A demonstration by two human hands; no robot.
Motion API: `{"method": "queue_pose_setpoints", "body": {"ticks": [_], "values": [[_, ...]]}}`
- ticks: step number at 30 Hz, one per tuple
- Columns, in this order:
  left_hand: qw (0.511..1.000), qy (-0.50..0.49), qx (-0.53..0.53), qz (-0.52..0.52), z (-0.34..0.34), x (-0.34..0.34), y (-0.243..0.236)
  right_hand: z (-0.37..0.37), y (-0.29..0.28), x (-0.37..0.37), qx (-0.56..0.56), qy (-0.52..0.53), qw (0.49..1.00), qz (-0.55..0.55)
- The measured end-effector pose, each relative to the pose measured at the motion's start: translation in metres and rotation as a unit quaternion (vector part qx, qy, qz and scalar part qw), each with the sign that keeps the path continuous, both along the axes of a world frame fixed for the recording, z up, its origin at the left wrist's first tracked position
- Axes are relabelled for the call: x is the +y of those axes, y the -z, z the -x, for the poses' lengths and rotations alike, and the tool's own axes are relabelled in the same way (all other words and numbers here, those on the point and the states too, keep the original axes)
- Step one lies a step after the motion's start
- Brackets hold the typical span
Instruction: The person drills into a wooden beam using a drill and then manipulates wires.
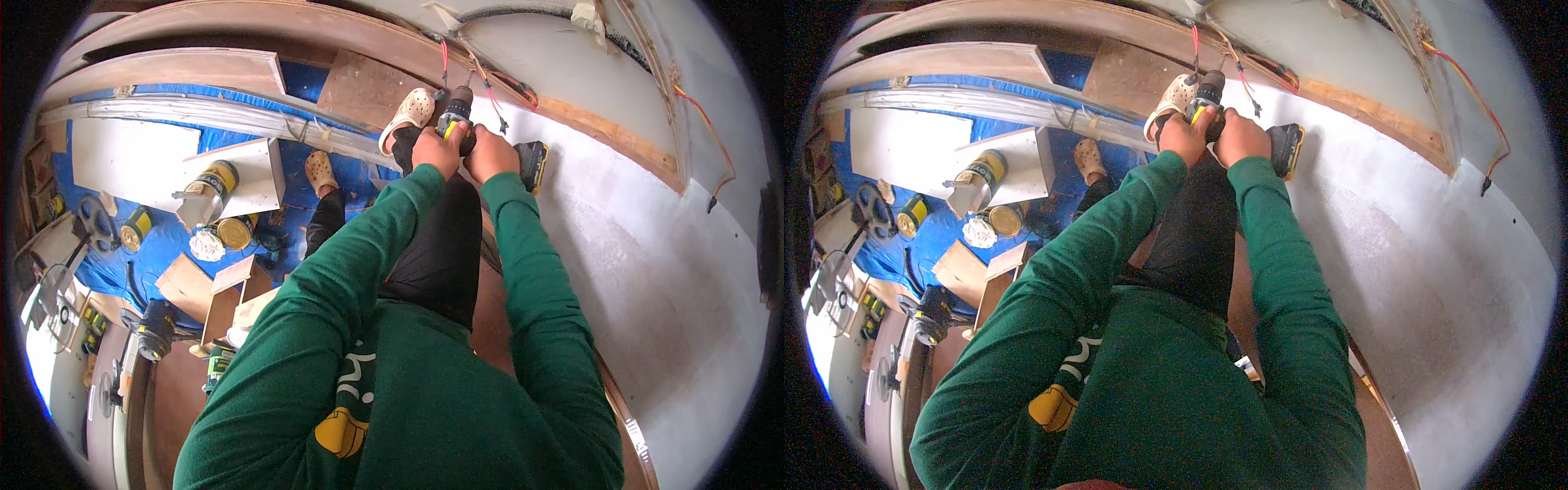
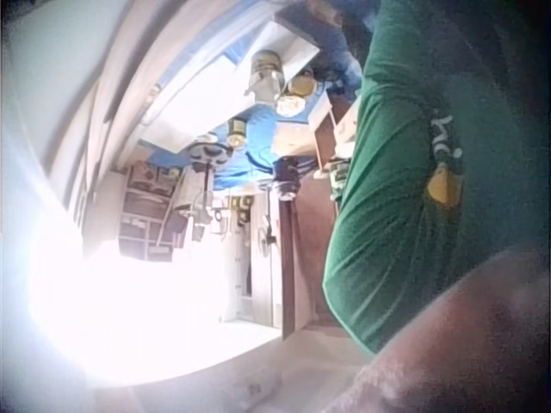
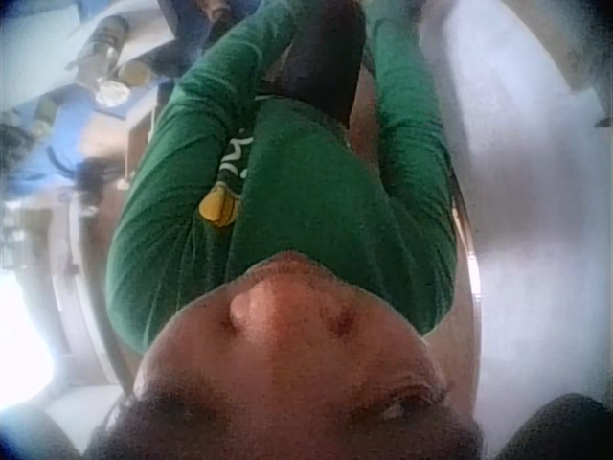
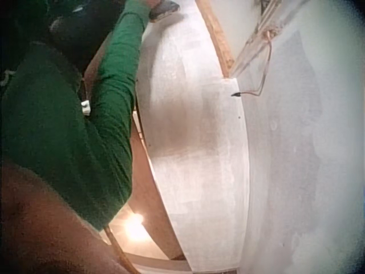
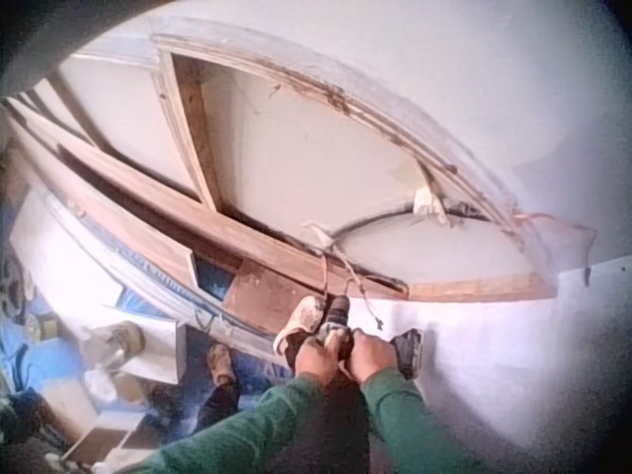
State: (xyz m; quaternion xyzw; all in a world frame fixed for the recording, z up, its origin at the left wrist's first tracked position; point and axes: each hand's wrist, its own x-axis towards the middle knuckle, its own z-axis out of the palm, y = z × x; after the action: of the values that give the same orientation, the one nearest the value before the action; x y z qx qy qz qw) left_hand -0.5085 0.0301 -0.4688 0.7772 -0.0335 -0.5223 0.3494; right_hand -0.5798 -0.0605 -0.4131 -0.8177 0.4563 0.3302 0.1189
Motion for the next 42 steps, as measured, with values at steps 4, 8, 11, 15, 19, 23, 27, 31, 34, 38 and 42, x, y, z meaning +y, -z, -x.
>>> {"method": "queue_pose_setpoints", "body": {"ticks": [4, 8, 11, 15, 19, 23, 27, 31, 34, 38, 42], "values": [[0.999, 0.038, -0.002, -0.015, -0.008, -0.007, -0.007, -0.006, -0.008, -0.007, 0.007, 0.008, 1.000, -0.026], [0.995, 0.079, -0.048, -0.025, -0.018, -0.009, -0.024, -0.002, -0.005, -0.001, -0.045, 0.074, 0.996, -0.019], [0.993, 0.101, -0.060, -0.010, -0.030, -0.011, -0.030, -0.005, -0.004, -0.004, -0.080, 0.103, 0.991, -0.043], [0.991, 0.108, -0.083, 0.011, -0.036, -0.016, -0.021, -0.014, -0.011, -0.011, -0.062, 0.087, 0.993, -0.045], [0.990, 0.102, -0.093, 0.041, -0.040, -0.021, -0.019, -0.019, -0.015, -0.023, -0.042, 0.054, 0.997, -0.044], [0.988, 0.128, -0.082, 0.019, -0.053, -0.030, -0.019, -0.036, -0.024, -0.033, 0.007, 0.044, 0.996, -0.074], [0.983, 0.156, -0.089, 0.030, -0.072, -0.040, -0.021, -0.038, -0.013, -0.046, 0.006, 0.027, 0.996, -0.083], [0.979, 0.184, -0.085, 0.030, -0.086, -0.045, -0.035, -0.041, -0.008, -0.050, 0.001, 0.035, 0.994, -0.101], [0.969, 0.215, -0.114, 0.048, -0.088, -0.053, -0.018, -0.052, -0.019, -0.054, -0.020, 0.023, 0.993, -0.117], [0.945, 0.287, -0.151, 0.045, -0.101, -0.073, -0.010, -0.055, -0.015, -0.067, -0.036, 0.042, 0.992, -0.114], [0.929, 0.327, -0.173, 0.030, -0.114, -0.087, -0.018, -0.066, -0.023, -0.065, -0.046, 0.130, 0.980, -0.143]]}}
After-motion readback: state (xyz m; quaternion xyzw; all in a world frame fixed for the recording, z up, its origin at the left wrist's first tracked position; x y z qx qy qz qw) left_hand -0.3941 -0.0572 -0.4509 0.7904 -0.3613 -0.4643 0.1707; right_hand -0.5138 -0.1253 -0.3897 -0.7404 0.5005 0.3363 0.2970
